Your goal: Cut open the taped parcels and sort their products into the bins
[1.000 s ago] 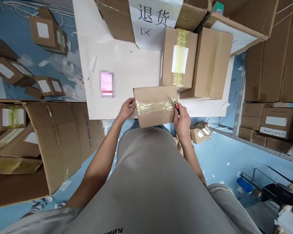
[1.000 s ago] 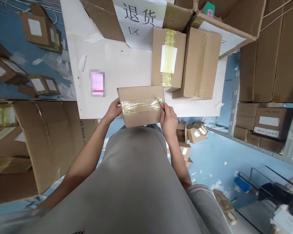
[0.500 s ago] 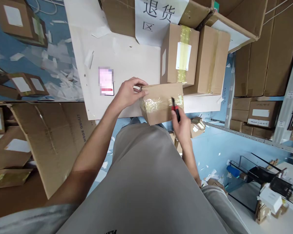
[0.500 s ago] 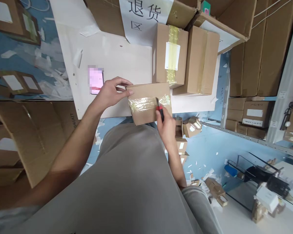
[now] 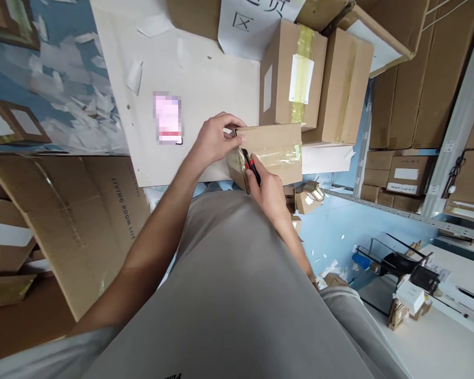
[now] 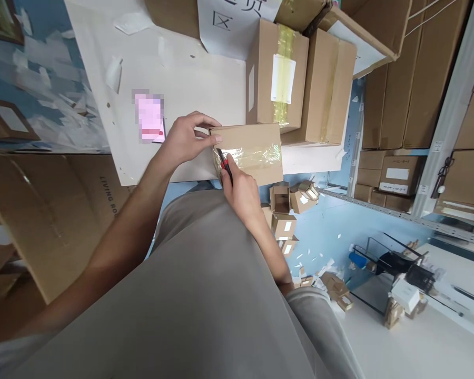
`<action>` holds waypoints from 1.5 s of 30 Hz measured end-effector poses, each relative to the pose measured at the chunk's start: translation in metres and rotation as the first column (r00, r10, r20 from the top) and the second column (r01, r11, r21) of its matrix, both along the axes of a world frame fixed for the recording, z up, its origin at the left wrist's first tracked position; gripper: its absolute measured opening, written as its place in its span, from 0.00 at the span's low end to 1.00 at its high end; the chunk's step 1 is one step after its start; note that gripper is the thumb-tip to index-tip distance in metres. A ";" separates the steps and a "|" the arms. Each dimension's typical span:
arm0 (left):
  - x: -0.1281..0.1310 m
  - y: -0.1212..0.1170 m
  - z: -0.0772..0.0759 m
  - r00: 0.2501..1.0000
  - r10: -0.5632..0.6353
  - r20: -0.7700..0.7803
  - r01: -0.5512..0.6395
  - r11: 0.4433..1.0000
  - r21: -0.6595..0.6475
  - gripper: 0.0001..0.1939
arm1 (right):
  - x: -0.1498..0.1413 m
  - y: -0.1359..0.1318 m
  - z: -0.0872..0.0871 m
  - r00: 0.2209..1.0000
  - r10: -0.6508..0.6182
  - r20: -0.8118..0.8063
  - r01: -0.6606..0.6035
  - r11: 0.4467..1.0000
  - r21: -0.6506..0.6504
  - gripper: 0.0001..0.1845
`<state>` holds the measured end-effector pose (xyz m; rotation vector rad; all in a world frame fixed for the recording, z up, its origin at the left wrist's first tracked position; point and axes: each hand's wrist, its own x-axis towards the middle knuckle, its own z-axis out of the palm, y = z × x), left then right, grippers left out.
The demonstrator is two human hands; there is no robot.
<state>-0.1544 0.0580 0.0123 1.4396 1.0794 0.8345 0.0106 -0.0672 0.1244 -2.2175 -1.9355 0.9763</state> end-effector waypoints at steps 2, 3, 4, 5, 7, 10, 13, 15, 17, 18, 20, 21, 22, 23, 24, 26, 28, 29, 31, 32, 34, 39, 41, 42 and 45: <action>0.001 0.000 -0.001 1.000 0.006 0.002 -0.006 1.000 0.006 0.15 | -0.001 0.000 0.001 1.000 0.009 0.010 -0.009 1.000 -0.003 0.33; 0.001 0.000 -0.002 1.000 0.006 0.001 -0.006 1.000 0.008 0.15 | -0.001 -0.001 0.001 1.000 0.013 0.016 -0.013 1.000 -0.005 0.32; 0.002 0.000 -0.002 1.000 0.006 0.001 -0.006 1.000 0.009 0.15 | -0.002 -0.002 0.002 1.000 0.019 0.022 -0.018 1.000 -0.007 0.32; 0.002 0.000 -0.002 1.000 0.004 0.000 -0.004 1.000 0.010 0.15 | -0.002 -0.002 0.003 0.999 0.024 0.027 -0.024 1.000 -0.008 0.32; 0.002 0.000 -0.002 1.000 0.000 -0.002 0.000 1.000 0.011 0.15 | -0.004 -0.004 0.004 0.999 0.035 0.042 -0.035 0.999 -0.013 0.33; 0.001 0.000 -0.003 1.000 -0.004 -0.004 0.004 1.000 0.013 0.15 | -0.008 -0.002 0.008 0.995 0.049 0.084 -0.046 0.998 -0.043 0.33; 0.000 -0.002 -0.003 1.000 0.000 -0.007 0.000 1.000 0.013 0.15 | -0.016 0.008 0.014 0.986 0.078 0.145 -0.062 0.992 -0.113 0.33; -0.001 -0.003 -0.003 1.000 0.014 -0.014 -0.014 1.000 0.011 0.14 | -0.023 0.015 0.020 0.975 0.107 0.193 -0.073 0.982 -0.174 0.33; 0.000 -0.005 -0.002 0.999 0.033 -0.021 -0.032 0.999 0.003 0.14 | -0.029 0.018 0.026 0.960 0.133 0.246 -0.074 0.969 -0.235 0.33; 0.000 -0.006 -0.002 0.999 0.042 -0.023 -0.042 0.999 -0.002 0.13 | -0.032 0.017 0.030 0.952 0.147 0.269 -0.074 0.961 -0.266 0.33; 0.002 -0.007 0.000 0.998 0.057 -0.023 -0.057 0.998 -0.017 0.11 | -0.034 0.010 0.037 0.935 0.178 0.306 -0.074 0.943 -0.324 0.33; 0.003 -0.008 0.000 0.998 0.063 -0.022 -0.063 0.998 -0.024 0.10 | -0.034 0.004 0.041 0.927 0.192 0.321 -0.073 0.934 -0.349 0.32; 0.004 -0.008 0.000 0.997 0.069 -0.021 -0.069 0.997 -0.029 0.09 | -0.034 -0.002 0.043 0.922 0.206 0.329 -0.075 0.926 -0.370 0.32; 0.005 -0.009 0.001 0.997 0.076 -0.020 -0.077 0.997 -0.031 0.09 | -0.033 -0.008 0.045 0.919 0.222 0.327 -0.082 0.916 -0.393 0.33; 0.005 -0.009 0.001 0.996 0.087 -0.019 -0.087 0.996 -0.030 0.09 | -0.032 -0.013 0.046 0.918 0.237 0.318 -0.091 0.906 -0.414 0.33; 0.006 -0.009 0.001 0.994 0.105 -0.023 -0.106 0.994 -0.025 0.10 | -0.031 -0.022 0.046 0.918 0.258 0.300 -0.102 0.887 -0.451 0.33; 0.006 -0.009 0.002 0.994 0.107 -0.031 -0.108 0.994 -0.026 0.11 | -0.028 -0.027 0.044 0.918 0.260 0.299 -0.100 0.881 -0.462 0.34; 0.006 -0.009 0.003 0.994 0.103 -0.035 -0.104 0.994 -0.029 0.12 | -0.027 -0.029 0.044 0.919 0.255 0.302 -0.097 0.886 -0.454 0.34; 0.006 -0.009 0.004 0.994 0.099 -0.042 -0.101 0.994 -0.039 0.12 | -0.021 -0.033 0.046 0.926 0.245 0.287 -0.106 0.899 -0.424 0.34; 0.005 -0.009 0.004 0.994 0.104 -0.044 -0.105 0.993 -0.044 0.12 | -0.016 -0.035 0.048 0.934 0.240 0.264 -0.119 0.907 -0.403 0.34; 0.003 -0.010 0.004 0.992 0.118 -0.053 -0.121 0.991 -0.053 0.12 | -0.002 -0.039 0.052 0.957 0.207 0.204 -0.130 0.934 -0.334 0.33; 0.001 -0.014 0.007 0.982 0.135 -0.132 -0.145 0.987 -0.067 0.15 | 0.066 -0.037 0.044 0.977 -0.139 0.159 0.133 0.990 0.049 0.33; 0.005 -0.018 0.016 0.970 0.145 -0.194 -0.152 0.988 -0.023 0.17 | 0.097 -0.032 0.032 0.943 -0.289 0.164 0.260 0.949 0.176 0.33; 0.010 -0.020 0.022 0.960 0.157 -0.230 -0.157 0.987 0.022 0.18 | 0.111 -0.030 0.026 0.931 -0.330 0.154 0.297 0.933 0.206 0.33; 0.039 -0.028 0.044 0.939 0.156 -0.307 -0.103 0.978 0.183 0.18 | 0.141 -0.024 0.012 0.932 -0.350 0.098 0.326 0.924 0.199 0.32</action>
